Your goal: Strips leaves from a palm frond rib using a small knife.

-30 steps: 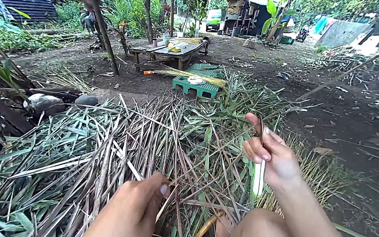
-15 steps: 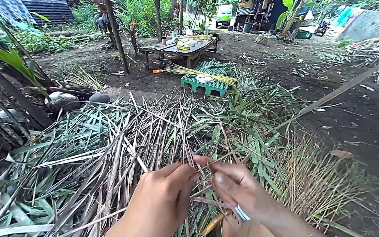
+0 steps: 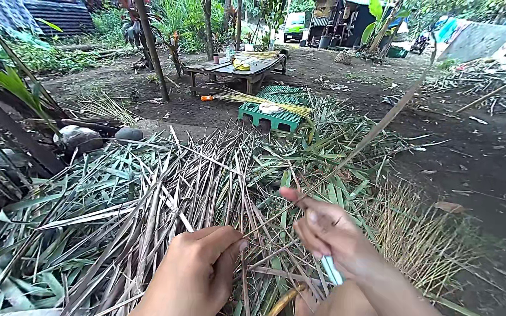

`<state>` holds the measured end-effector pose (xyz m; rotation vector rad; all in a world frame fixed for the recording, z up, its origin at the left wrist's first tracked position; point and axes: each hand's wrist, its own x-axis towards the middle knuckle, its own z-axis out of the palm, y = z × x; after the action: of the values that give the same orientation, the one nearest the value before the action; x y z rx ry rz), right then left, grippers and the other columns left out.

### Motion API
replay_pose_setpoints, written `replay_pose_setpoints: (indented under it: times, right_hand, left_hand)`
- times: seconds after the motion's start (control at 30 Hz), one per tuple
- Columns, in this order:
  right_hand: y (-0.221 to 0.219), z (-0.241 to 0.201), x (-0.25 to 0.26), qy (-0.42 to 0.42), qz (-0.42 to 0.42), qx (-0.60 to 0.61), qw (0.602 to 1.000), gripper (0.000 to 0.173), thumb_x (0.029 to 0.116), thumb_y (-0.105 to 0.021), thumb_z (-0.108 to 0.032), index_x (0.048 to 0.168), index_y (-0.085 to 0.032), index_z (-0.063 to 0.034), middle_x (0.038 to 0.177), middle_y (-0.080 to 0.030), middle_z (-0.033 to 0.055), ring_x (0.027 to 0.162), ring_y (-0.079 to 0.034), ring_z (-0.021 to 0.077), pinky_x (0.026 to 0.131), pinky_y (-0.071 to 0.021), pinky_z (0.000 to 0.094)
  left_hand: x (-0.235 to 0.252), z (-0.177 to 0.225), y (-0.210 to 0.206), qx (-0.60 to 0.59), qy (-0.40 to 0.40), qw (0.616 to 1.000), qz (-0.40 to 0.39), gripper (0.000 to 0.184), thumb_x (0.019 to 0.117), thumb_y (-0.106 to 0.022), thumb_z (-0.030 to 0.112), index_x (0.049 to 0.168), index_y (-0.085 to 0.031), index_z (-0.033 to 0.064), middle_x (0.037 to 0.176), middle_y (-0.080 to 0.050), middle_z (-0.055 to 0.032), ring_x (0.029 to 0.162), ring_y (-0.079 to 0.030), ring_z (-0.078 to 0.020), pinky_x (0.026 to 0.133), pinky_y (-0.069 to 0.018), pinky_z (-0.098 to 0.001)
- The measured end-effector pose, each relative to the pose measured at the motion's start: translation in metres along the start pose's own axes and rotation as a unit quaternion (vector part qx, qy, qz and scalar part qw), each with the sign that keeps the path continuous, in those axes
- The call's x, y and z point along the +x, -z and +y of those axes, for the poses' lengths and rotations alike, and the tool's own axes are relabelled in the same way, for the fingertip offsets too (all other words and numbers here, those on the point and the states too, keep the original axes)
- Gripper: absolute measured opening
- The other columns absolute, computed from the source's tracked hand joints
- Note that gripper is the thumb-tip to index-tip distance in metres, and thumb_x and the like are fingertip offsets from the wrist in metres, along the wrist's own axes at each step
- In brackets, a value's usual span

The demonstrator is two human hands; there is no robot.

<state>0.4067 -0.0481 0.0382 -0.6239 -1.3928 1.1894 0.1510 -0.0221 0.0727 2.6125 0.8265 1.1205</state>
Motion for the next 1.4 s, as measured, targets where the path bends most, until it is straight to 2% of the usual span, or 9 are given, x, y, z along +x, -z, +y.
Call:
replay_pose_setpoints:
  times: [0.07,0.17,0.37,0.6,0.73,0.87,1.1,1.3,1.4]
  right_hand:
    - [0.003,0.000,0.000,0.000,0.002,0.003,1.000,0.042,0.1078,-0.047,-0.029,0.143,-0.056,-0.0062,0.059,-0.042,-0.0206,0.051,-0.041,-0.0090,0.051,-0.0379,0.0104]
    - [0.032,-0.006,0.004,0.039,0.140,0.013,0.989,0.037,0.1078,-0.042,-0.023,0.137,-0.063,-0.0152,0.053,-0.047,-0.0164,0.046,-0.044,-0.0053,0.050,-0.0413,0.0134]
    - [0.040,-0.007,0.008,0.057,0.217,0.008,0.974,0.042,0.1092,-0.033,-0.018,0.143,-0.057,-0.0114,0.051,-0.046,-0.0111,0.043,-0.045,-0.0009,0.049,-0.0450,0.0147]
    - [-0.018,0.003,0.002,-0.004,-0.077,-0.056,0.995,0.049,0.1079,-0.046,-0.032,0.149,-0.049,-0.0052,0.062,-0.043,-0.0179,0.051,-0.037,-0.0104,0.048,-0.0352,0.0092]
    - [-0.040,0.006,0.002,-0.010,-0.113,-0.047,0.992,0.048,0.1080,-0.045,-0.023,0.149,-0.045,0.0023,0.093,-0.062,-0.0123,0.057,-0.037,-0.0142,0.050,-0.0351,0.0055]
    - [-0.021,0.008,0.005,0.055,-0.008,-0.047,0.997,0.041,0.1083,-0.047,-0.030,0.140,-0.059,-0.0063,0.062,-0.044,-0.0190,0.052,-0.039,-0.0109,0.049,-0.0357,0.0089]
    - [0.036,-0.006,0.013,0.088,0.239,0.026,0.967,0.041,0.1080,-0.032,-0.015,0.140,-0.057,-0.0090,0.051,-0.047,-0.0124,0.044,-0.047,-0.0016,0.051,-0.0460,0.0162]
    - [0.029,-0.001,0.010,0.121,0.187,-0.006,0.975,0.035,0.1079,-0.044,-0.021,0.138,-0.058,-0.0124,0.054,-0.047,-0.0150,0.048,-0.047,-0.0038,0.053,-0.0448,0.0147]
    - [0.008,0.004,0.005,0.115,0.108,-0.078,0.984,0.025,0.1060,-0.053,-0.032,0.116,-0.068,-0.0168,0.059,-0.046,-0.0192,0.053,-0.046,-0.0078,0.054,-0.0422,0.0124]
  left_hand:
    - [-0.001,0.001,0.002,0.001,0.003,1.000,-0.007,0.024,0.0974,-0.057,0.017,0.082,-0.071,0.0062,0.061,-0.061,-0.0005,0.052,-0.051,0.0003,0.050,-0.0399,-0.0135]
    - [-0.003,0.000,0.011,-0.012,0.023,0.999,-0.023,0.025,0.0990,-0.057,0.018,0.084,-0.073,0.0053,0.063,-0.062,-0.0002,0.053,-0.050,0.0019,0.051,-0.0398,-0.0130]
    - [-0.004,-0.009,0.003,-0.008,0.054,0.999,-0.004,0.026,0.0988,-0.056,0.023,0.090,-0.075,0.0080,0.067,-0.062,0.0051,0.055,-0.049,0.0067,0.051,-0.0402,-0.0092]
    - [0.003,-0.002,-0.015,0.018,-0.002,0.999,0.050,0.021,0.0968,-0.059,0.018,0.089,-0.076,0.0072,0.071,-0.067,0.0004,0.060,-0.056,0.0018,0.058,-0.0456,-0.0101]
    - [0.006,0.004,-0.017,0.002,-0.018,0.998,0.064,0.019,0.0946,-0.060,0.015,0.083,-0.073,0.0054,0.068,-0.064,-0.0012,0.060,-0.056,0.0012,0.058,-0.0444,-0.0101]
    - [0.004,0.002,-0.011,-0.017,-0.016,0.998,0.058,0.024,0.0997,-0.059,0.019,0.089,-0.074,0.0050,0.070,-0.066,0.0001,0.060,-0.054,0.0036,0.058,-0.0438,-0.0084]
    - [-0.003,0.008,0.015,-0.051,0.059,0.997,-0.022,0.025,0.1014,-0.059,0.015,0.093,-0.076,-0.0010,0.072,-0.069,-0.0063,0.059,-0.055,-0.0007,0.056,-0.0441,-0.0160]
    - [0.000,0.006,0.008,-0.010,0.078,0.994,-0.069,0.023,0.1020,-0.054,0.015,0.101,-0.073,0.0018,0.076,-0.069,-0.0065,0.060,-0.059,-0.0097,0.056,-0.0488,-0.0261]
    - [0.007,0.008,-0.010,0.032,0.011,0.999,0.001,0.018,0.0980,-0.061,0.021,0.106,-0.069,0.0063,0.082,-0.069,-0.0054,0.059,-0.059,-0.0109,0.052,-0.0488,-0.0253]
